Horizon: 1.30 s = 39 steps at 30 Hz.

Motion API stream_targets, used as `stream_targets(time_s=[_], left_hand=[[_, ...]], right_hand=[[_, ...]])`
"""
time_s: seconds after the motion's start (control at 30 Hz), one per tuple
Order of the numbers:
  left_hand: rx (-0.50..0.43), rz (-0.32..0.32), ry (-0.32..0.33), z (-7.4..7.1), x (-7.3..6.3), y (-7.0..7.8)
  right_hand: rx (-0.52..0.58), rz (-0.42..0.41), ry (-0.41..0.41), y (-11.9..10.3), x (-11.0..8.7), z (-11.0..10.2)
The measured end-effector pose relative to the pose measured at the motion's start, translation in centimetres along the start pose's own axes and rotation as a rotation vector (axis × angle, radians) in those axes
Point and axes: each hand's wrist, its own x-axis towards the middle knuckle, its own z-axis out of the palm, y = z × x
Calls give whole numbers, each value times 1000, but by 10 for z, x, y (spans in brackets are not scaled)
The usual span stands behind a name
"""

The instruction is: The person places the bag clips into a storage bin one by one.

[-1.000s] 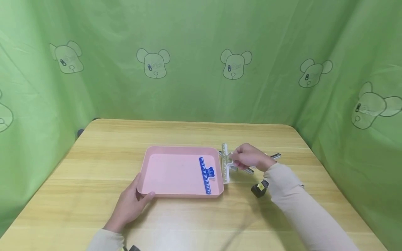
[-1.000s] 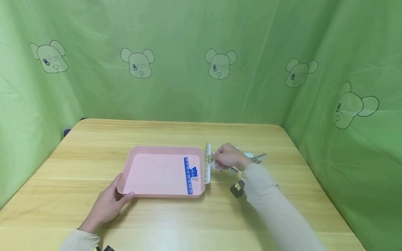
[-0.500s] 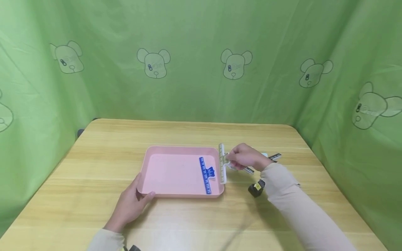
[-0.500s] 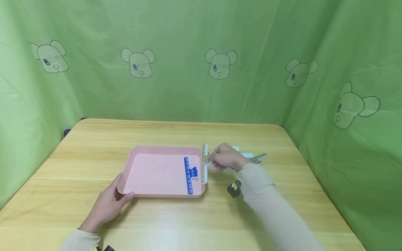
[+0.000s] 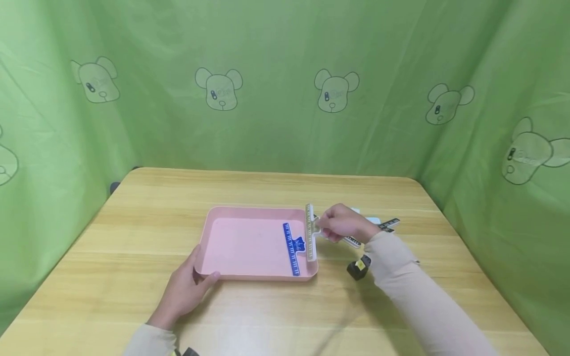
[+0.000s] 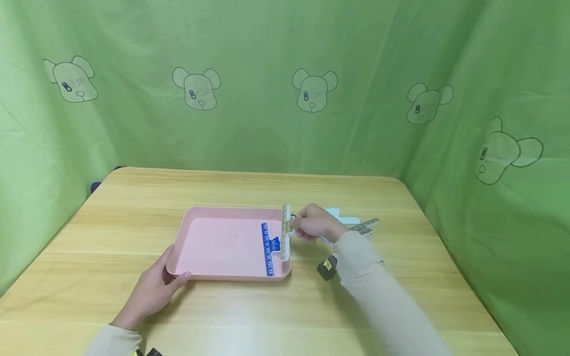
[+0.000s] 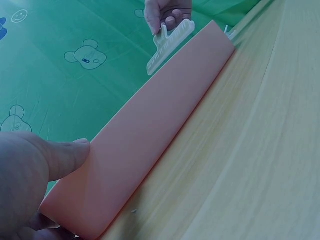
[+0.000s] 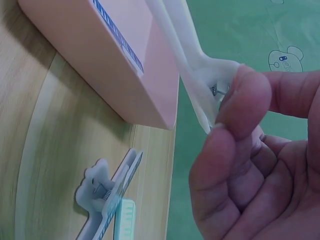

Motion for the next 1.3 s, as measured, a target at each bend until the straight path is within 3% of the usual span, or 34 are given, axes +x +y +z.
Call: stream_targets(time_s=[0.6, 1.3], left_hand=[[-5, -14, -5, 1, -4, -1], [7, -2, -4, -1, -1, 2]], right_hand=[[15, 35, 7, -4, 4, 11], [2, 19, -2, -10, 7, 16]])
